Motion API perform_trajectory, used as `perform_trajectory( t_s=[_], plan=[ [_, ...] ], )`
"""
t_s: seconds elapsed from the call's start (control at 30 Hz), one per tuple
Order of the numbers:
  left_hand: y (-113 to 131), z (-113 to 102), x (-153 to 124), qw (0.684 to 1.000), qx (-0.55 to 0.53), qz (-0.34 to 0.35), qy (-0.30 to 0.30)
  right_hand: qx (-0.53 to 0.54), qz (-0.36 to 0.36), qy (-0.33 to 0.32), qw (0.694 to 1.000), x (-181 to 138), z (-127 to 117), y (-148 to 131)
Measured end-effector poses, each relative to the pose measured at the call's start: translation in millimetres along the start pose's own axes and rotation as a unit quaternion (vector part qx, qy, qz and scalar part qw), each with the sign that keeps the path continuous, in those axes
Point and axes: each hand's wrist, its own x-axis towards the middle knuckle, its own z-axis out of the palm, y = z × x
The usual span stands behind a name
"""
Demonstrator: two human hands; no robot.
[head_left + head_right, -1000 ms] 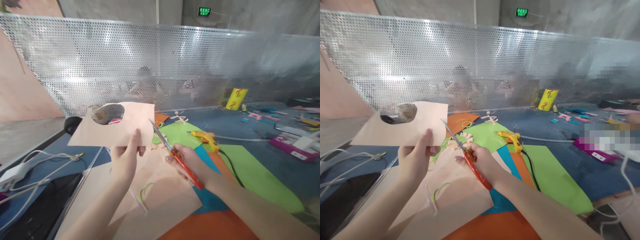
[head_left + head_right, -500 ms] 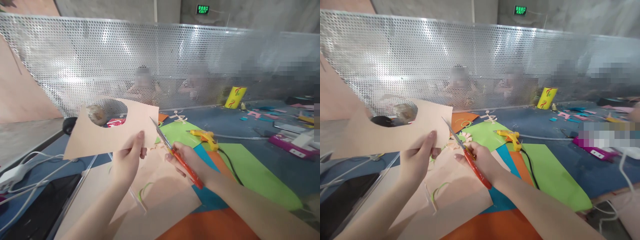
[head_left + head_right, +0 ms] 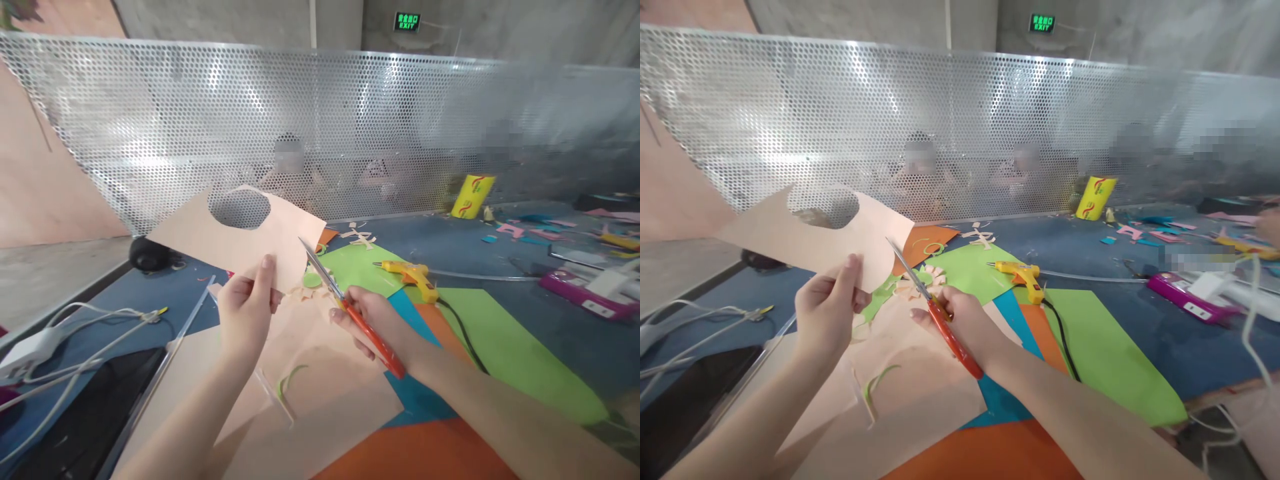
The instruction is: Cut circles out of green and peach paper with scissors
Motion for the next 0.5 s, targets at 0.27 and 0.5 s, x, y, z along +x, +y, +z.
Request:
perform_trajectory(
  t_s=[0.27,0.5],
  plan=[
    [-5.3,-2.9,2.6,0.999,0.037,-0.002,-0.017,-0.002,0.018,-0.01,1.0,-0.6,-1.3,-6.0],
    [-6.9,-4.9,-0.8,0.996,0.076,-0.001,-0.047,0.017,0.025,-0.017,0.999,0.0,-2.4,-5.7]
  ],
)
